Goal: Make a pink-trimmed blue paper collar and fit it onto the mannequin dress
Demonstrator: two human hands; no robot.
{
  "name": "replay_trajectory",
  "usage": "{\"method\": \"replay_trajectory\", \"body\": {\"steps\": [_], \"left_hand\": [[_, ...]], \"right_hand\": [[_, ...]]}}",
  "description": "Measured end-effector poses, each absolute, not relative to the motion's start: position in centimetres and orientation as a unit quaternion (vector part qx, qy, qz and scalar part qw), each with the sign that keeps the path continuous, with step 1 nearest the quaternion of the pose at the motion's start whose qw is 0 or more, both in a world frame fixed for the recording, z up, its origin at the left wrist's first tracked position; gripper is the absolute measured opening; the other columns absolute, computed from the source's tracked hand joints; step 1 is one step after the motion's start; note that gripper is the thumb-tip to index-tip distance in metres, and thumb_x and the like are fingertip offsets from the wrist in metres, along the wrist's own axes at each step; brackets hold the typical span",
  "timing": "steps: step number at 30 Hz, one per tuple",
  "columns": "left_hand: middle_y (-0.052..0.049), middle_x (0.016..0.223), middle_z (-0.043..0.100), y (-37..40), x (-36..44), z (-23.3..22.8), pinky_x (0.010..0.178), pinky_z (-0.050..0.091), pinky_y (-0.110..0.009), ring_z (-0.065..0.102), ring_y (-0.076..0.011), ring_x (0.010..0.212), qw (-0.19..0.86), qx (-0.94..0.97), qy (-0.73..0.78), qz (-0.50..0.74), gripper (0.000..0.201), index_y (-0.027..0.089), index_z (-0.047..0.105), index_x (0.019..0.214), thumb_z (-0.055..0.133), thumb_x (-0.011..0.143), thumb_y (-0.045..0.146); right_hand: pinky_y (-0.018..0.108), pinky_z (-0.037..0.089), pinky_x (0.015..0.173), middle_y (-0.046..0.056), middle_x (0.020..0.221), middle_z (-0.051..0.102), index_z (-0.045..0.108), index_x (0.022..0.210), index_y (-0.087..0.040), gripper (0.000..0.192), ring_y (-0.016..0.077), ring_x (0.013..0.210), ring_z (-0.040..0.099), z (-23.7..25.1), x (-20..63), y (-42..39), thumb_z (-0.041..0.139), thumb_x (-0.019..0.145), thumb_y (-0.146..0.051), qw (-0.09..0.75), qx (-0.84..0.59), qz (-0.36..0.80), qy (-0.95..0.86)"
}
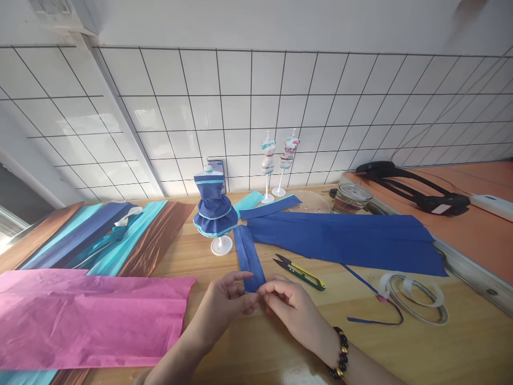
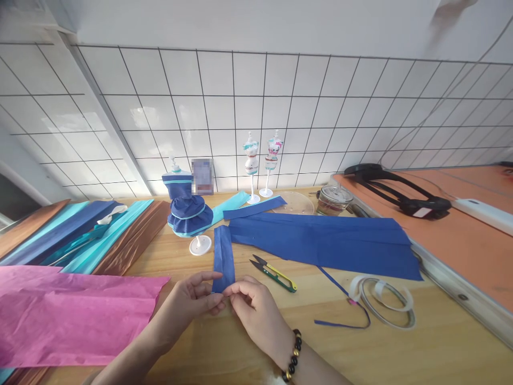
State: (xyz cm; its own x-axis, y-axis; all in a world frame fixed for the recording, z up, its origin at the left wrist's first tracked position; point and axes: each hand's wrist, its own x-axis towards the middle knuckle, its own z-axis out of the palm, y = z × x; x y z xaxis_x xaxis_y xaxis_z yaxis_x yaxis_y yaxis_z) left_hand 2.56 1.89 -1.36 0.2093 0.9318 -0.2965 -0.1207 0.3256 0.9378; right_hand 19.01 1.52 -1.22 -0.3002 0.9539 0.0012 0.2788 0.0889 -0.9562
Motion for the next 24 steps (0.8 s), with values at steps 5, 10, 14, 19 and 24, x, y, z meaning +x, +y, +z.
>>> {"method": "replay_trajectory", "body": {"steps": [5,10,14,19,24], "left_hand": [[0.003,0.057,0.063,1.83,2.52,-1.63,0.062,0.051,-0.026,0.063,-0.014,0.061,0.654,0.417,0.483,0.407,0.045,0.013,0.062,0.095,0.078,0.056,0.028],[0.005,0.055,0.064,2.02,2.28,-1.83,0.059,0.048,-0.019,0.06,-0.0095,0.057,0.631,0.452,0.466,0.426,0.03,0.018,0.067,0.087,0.075,0.058,0.022],[0.003,0.068,0.071,2.02,2.13,-1.8,0.064,0.049,-0.019,0.064,-0.0127,0.067,0.593,0.505,0.472,0.413,0.023,0.022,0.069,0.087,0.071,0.064,0.023],[0.003,0.079,0.073,1.83,1.98,-1.76,0.068,0.05,-0.021,0.066,-0.0171,0.076,0.503,0.575,0.511,0.395,0.018,0.026,0.071,0.086,0.067,0.069,0.026],[0.003,0.078,0.073,1.81,1.6,-2.05,0.066,0.05,-0.022,0.067,-0.0183,0.074,0.396,0.637,0.55,0.368,0.015,0.026,0.072,0.084,0.065,0.07,0.029]], "right_hand": [[0.023,0.043,0.055,-0.003,0.061,0.057,0.062,0.09,-0.019,0.017,0.0126,0.057,0.054,-1.7,19.16,1.82,0.048,0.079,-0.02,0.349,-0.489,0.521,-0.606],[0.026,0.048,0.069,0.005,0.092,0.065,0.066,0.098,-0.018,0.023,0.0168,0.08,0.061,-1.47,19.57,2.0,0.054,0.078,-0.02,0.358,-0.49,0.453,-0.653],[0.026,0.05,0.072,0.006,0.093,0.065,0.067,0.098,-0.02,0.022,0.0171,0.085,0.061,-1.5,19.78,2.04,0.054,0.08,-0.019,0.375,-0.457,0.418,-0.689],[0.025,0.049,0.072,0.005,0.087,0.066,0.069,0.093,-0.02,0.019,0.0161,0.081,0.062,-1.63,19.86,2.08,0.055,0.08,-0.016,0.381,-0.448,0.349,-0.729],[0.025,0.049,0.071,0.005,0.084,0.067,0.069,0.09,-0.019,0.016,0.0156,0.078,0.062,-1.68,19.94,2.1,0.056,0.08,-0.016,0.383,-0.443,0.316,-0.747]]}}
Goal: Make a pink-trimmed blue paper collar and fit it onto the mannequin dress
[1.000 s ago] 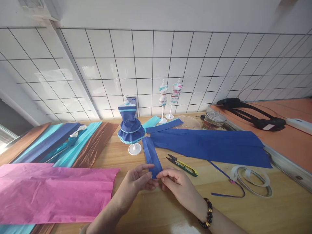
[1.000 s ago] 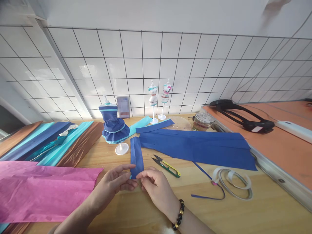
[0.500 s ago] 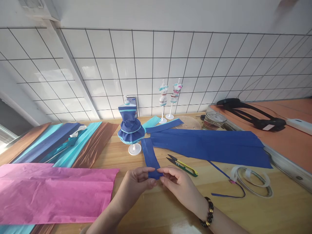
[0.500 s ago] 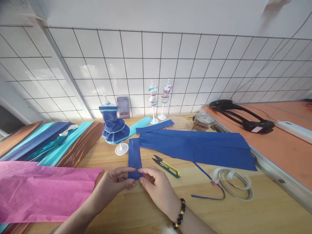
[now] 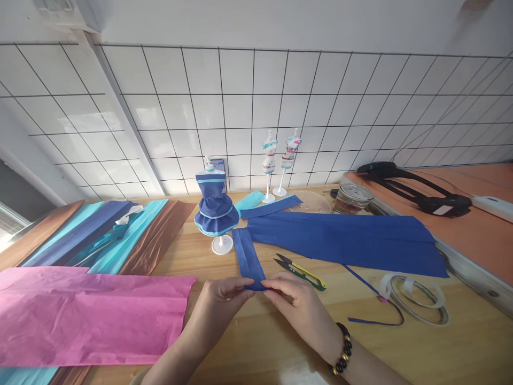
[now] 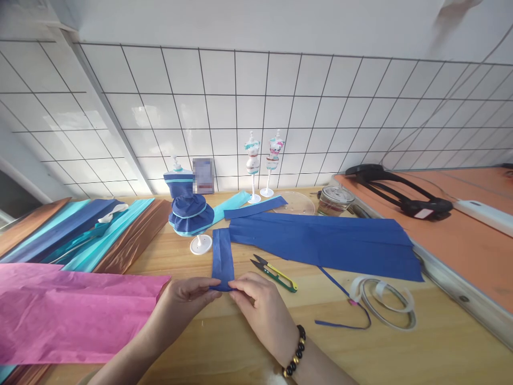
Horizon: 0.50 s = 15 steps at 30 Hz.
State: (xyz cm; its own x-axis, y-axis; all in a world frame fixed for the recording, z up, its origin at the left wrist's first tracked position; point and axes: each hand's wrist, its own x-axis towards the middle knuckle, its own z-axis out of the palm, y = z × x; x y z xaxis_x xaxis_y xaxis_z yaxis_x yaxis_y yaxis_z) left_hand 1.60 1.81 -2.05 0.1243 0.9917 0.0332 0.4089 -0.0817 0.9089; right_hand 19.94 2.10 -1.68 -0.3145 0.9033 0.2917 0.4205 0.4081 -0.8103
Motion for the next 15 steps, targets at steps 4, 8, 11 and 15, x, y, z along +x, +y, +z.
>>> {"method": "replay_trajectory", "body": {"steps": [4,8,11,15], "left_hand": [[0.003,0.08,0.074,1.79,1.47,-1.91,0.066,0.051,-0.021,0.068,-0.0182,0.075,0.344,0.668,0.559,0.35,0.016,0.026,0.072,0.085,0.063,0.071,0.029],[0.003,0.079,0.074,1.73,1.52,-1.46,0.066,0.051,-0.02,0.068,-0.0175,0.074,0.314,0.686,0.558,0.346,0.014,0.026,0.072,0.082,0.062,0.072,0.028],[0.003,0.077,0.073,1.7,1.54,-1.22,0.064,0.05,-0.02,0.067,-0.0164,0.072,0.307,0.692,0.553,0.348,0.012,0.025,0.072,0.079,0.061,0.073,0.027],[0.003,0.072,0.073,1.66,1.62,-1.19,0.06,0.048,-0.019,0.066,-0.0155,0.067,0.311,0.692,0.55,0.349,0.01,0.023,0.071,0.075,0.061,0.073,0.026]], "right_hand": [[0.025,0.049,0.071,0.005,0.084,0.067,0.069,0.089,-0.019,0.016,0.0155,0.078,0.062,-1.69,20.01,2.04,0.057,0.079,-0.015,0.386,-0.441,0.311,-0.748],[0.025,0.049,0.071,0.004,0.083,0.067,0.069,0.088,-0.02,0.016,0.0151,0.077,0.062,-1.74,20.04,1.98,0.057,0.079,-0.013,0.39,-0.44,0.31,-0.747],[0.025,0.049,0.071,0.004,0.083,0.067,0.068,0.086,-0.02,0.015,0.015,0.077,0.062,-1.74,20.01,1.99,0.057,0.079,-0.013,0.393,-0.44,0.308,-0.746],[0.025,0.048,0.071,0.003,0.082,0.066,0.068,0.083,-0.02,0.014,0.015,0.077,0.061,-1.58,19.85,2.04,0.056,0.078,-0.012,0.392,-0.448,0.312,-0.741]]}}
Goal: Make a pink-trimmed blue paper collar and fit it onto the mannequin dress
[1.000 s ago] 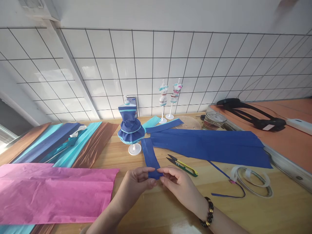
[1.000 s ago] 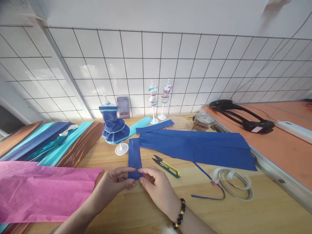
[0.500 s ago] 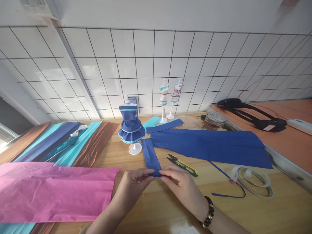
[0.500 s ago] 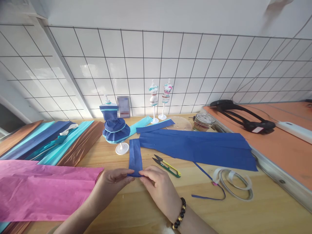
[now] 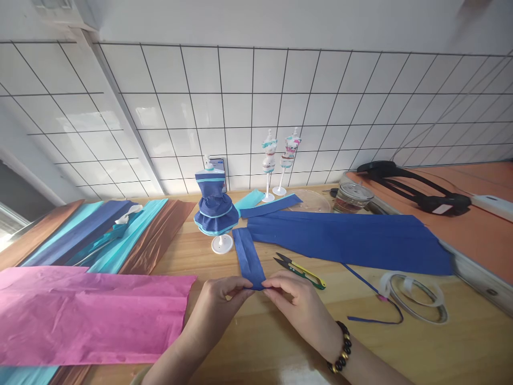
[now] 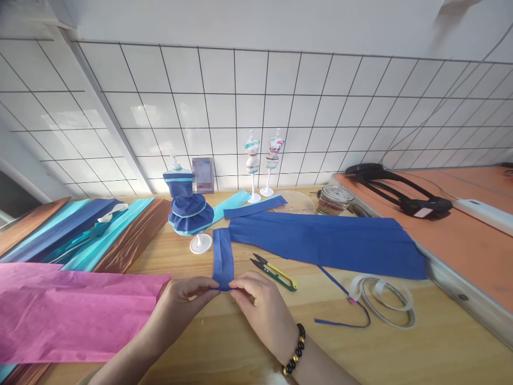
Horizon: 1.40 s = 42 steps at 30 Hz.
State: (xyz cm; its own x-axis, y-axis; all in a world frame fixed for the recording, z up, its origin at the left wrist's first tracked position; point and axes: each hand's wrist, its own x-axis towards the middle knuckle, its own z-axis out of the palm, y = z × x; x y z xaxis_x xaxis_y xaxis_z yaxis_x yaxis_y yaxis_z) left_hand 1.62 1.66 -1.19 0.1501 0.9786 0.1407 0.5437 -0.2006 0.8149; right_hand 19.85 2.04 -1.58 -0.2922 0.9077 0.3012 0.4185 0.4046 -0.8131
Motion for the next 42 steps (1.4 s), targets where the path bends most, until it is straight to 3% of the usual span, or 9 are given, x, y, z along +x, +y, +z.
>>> {"method": "replay_trajectory", "body": {"steps": [9,17,34,42], "left_hand": [[0.002,0.071,0.072,1.93,1.71,-1.67,0.063,0.049,-0.02,0.066,-0.0163,0.069,0.4,0.632,0.54,0.386,0.008,0.023,0.069,0.073,0.065,0.069,0.028],[0.0,0.072,0.073,2.11,1.6,-1.9,0.065,0.051,-0.025,0.067,-0.0191,0.07,0.502,0.566,0.514,0.404,0.012,0.02,0.068,0.071,0.07,0.064,0.03],[0.002,0.067,0.071,2.27,1.4,-1.69,0.062,0.049,-0.023,0.065,-0.0151,0.065,0.555,0.534,0.496,0.402,0.013,0.019,0.065,0.071,0.072,0.063,0.027],[0.001,0.071,0.073,2.24,1.44,-1.83,0.067,0.052,-0.026,0.067,-0.0192,0.07,0.541,0.524,0.511,0.415,0.012,0.022,0.07,0.069,0.073,0.06,0.028]], "right_hand": [[0.026,0.05,0.064,0.002,0.075,0.068,0.065,0.077,-0.019,0.007,0.0162,0.069,0.063,-1.57,19.63,2.05,0.061,0.073,-0.023,0.371,-0.521,0.43,-0.637],[0.028,0.051,0.063,-0.001,0.061,0.068,0.064,0.071,-0.017,0.026,0.0173,0.062,0.067,-1.21,19.56,2.38,0.073,0.061,-0.039,0.379,-0.496,0.612,-0.485],[0.028,0.051,0.061,0.0,0.063,0.068,0.068,0.08,-0.019,0.025,0.0174,0.062,0.066,-1.29,19.62,2.41,0.068,0.065,-0.039,0.375,-0.511,0.545,-0.549],[0.027,0.052,0.064,0.001,0.066,0.069,0.068,0.075,-0.016,0.026,0.0161,0.066,0.066,-1.58,19.75,2.38,0.074,0.06,-0.037,0.383,-0.48,0.644,-0.457]]}}
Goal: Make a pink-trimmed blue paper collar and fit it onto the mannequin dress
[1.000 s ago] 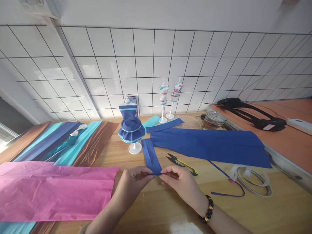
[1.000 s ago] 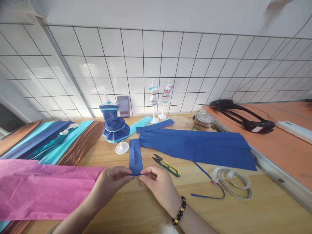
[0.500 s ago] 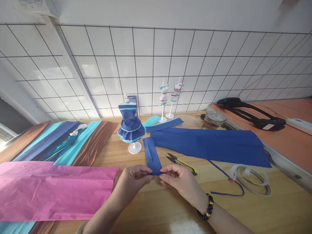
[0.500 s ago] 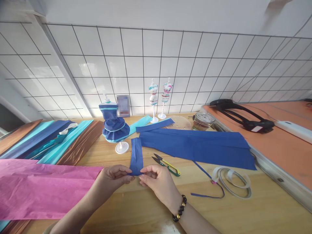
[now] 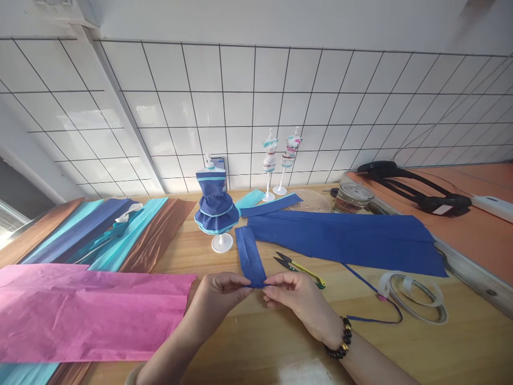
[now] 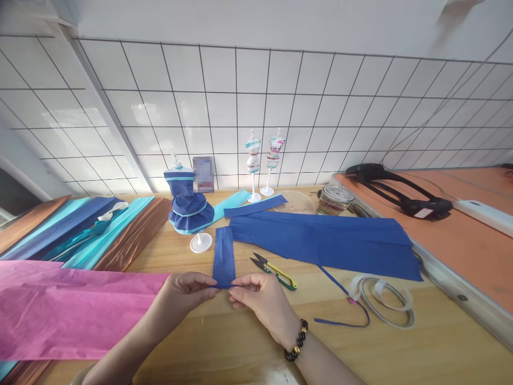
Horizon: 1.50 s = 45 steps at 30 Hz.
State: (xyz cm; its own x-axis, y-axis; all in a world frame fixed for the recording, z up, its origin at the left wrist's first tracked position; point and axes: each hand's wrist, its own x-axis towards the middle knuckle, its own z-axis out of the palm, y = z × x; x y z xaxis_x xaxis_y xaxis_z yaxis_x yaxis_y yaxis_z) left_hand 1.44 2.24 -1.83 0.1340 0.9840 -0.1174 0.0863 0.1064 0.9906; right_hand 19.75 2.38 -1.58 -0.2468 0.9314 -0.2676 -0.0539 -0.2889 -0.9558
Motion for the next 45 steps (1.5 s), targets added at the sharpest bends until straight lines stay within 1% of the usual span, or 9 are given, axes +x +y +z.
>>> {"method": "replay_trajectory", "body": {"steps": [5,11,20,24,27,32,36,40,45], "left_hand": [[-0.001,0.076,0.072,2.35,1.16,-1.73,0.067,0.051,-0.026,0.066,-0.0197,0.073,0.535,0.549,0.507,0.394,0.015,0.02,0.071,0.073,0.072,0.062,0.031],[-0.001,0.061,0.069,2.49,1.15,-1.77,0.059,0.048,-0.023,0.062,-0.0146,0.06,0.55,0.529,0.521,0.383,0.018,0.017,0.07,0.074,0.072,0.062,0.032],[0.001,0.061,0.065,2.33,1.58,-1.78,0.06,0.049,-0.025,0.058,-0.0123,0.056,0.572,0.502,0.505,0.407,0.024,0.016,0.066,0.074,0.074,0.059,0.033],[0.002,0.063,0.063,2.3,1.71,-2.0,0.057,0.047,-0.025,0.057,-0.0114,0.055,0.564,0.491,0.502,0.436,0.035,0.015,0.063,0.087,0.074,0.058,0.033],[0.002,0.063,0.063,2.27,1.71,-2.03,0.058,0.046,-0.025,0.056,-0.0112,0.056,0.56,0.511,0.498,0.422,0.042,0.015,0.059,0.099,0.071,0.062,0.032],[0.001,0.065,0.064,2.25,1.8,-2.09,0.06,0.046,-0.025,0.058,-0.0123,0.059,0.559,0.505,0.503,0.424,0.045,0.015,0.058,0.102,0.072,0.062,0.03],[-0.001,0.068,0.067,2.31,1.79,-2.1,0.063,0.047,-0.027,0.062,-0.0151,0.066,0.592,0.483,0.489,0.42,0.048,0.015,0.059,0.103,0.074,0.06,0.03],[-0.002,0.067,0.068,2.41,1.59,-1.93,0.064,0.048,-0.028,0.061,-0.0144,0.061,0.615,0.468,0.481,0.415,0.046,0.014,0.059,0.101,0.074,0.061,0.032],[-0.005,0.08,0.07,2.33,1.58,-1.7,0.074,0.048,-0.032,0.064,-0.0199,0.078,0.651,0.448,0.467,0.398,0.051,0.015,0.056,0.106,0.075,0.06,0.027]], "right_hand": [[0.028,0.053,0.064,0.003,0.065,0.068,0.069,0.074,-0.015,0.029,0.016,0.065,0.065,-1.59,19.7,2.38,0.076,0.057,-0.037,0.389,-0.481,0.649,-0.442],[0.026,0.053,0.062,0.002,0.063,0.067,0.068,0.074,-0.014,0.027,0.0144,0.063,0.064,-1.57,19.67,2.39,0.075,0.06,-0.035,0.389,-0.488,0.642,-0.446],[0.027,0.053,0.061,0.001,0.062,0.066,0.065,0.073,-0.015,0.028,0.0153,0.062,0.065,-1.43,19.5,2.37,0.075,0.058,-0.037,0.389,-0.5,0.631,-0.449],[0.027,0.052,0.059,-0.001,0.062,0.064,0.062,0.073,-0.016,0.027,0.0141,0.061,0.063,-1.64,19.44,2.36,0.075,0.059,-0.036,0.398,-0.491,0.634,-0.446],[0.026,0.051,0.058,-0.003,0.061,0.061,0.06,0.076,-0.017,0.026,0.0133,0.06,0.062,-1.72,19.46,2.32,0.073,0.061,-0.034,0.409,-0.478,0.633,-0.451],[0.025,0.048,0.057,-0.005,0.057,0.058,0.058,0.077,-0.018,0.019,0.0112,0.055,0.059,-1.53,19.45,2.3,0.067,0.067,-0.03,0.406,-0.479,0.606,-0.488],[0.025,0.046,0.058,-0.005,0.057,0.058,0.057,0.078,-0.018,0.015,0.0109,0.054,0.058,-1.45,19.42,2.4,0.064,0.069,-0.028,0.402,-0.484,0.589,-0.507],[0.026,0.046,0.057,-0.005,0.059,0.056,0.057,0.082,-0.018,0.017,0.0119,0.056,0.058,-1.69,19.52,2.51,0.063,0.069,-0.027,0.413,-0.483,0.58,-0.51],[0.026,0.047,0.059,-0.005,0.061,0.056,0.059,0.087,-0.018,0.016,0.0123,0.058,0.058,-2.13,19.63,2.48,0.059,0.071,-0.022,0.404,-0.486,0.558,-0.538]]}}
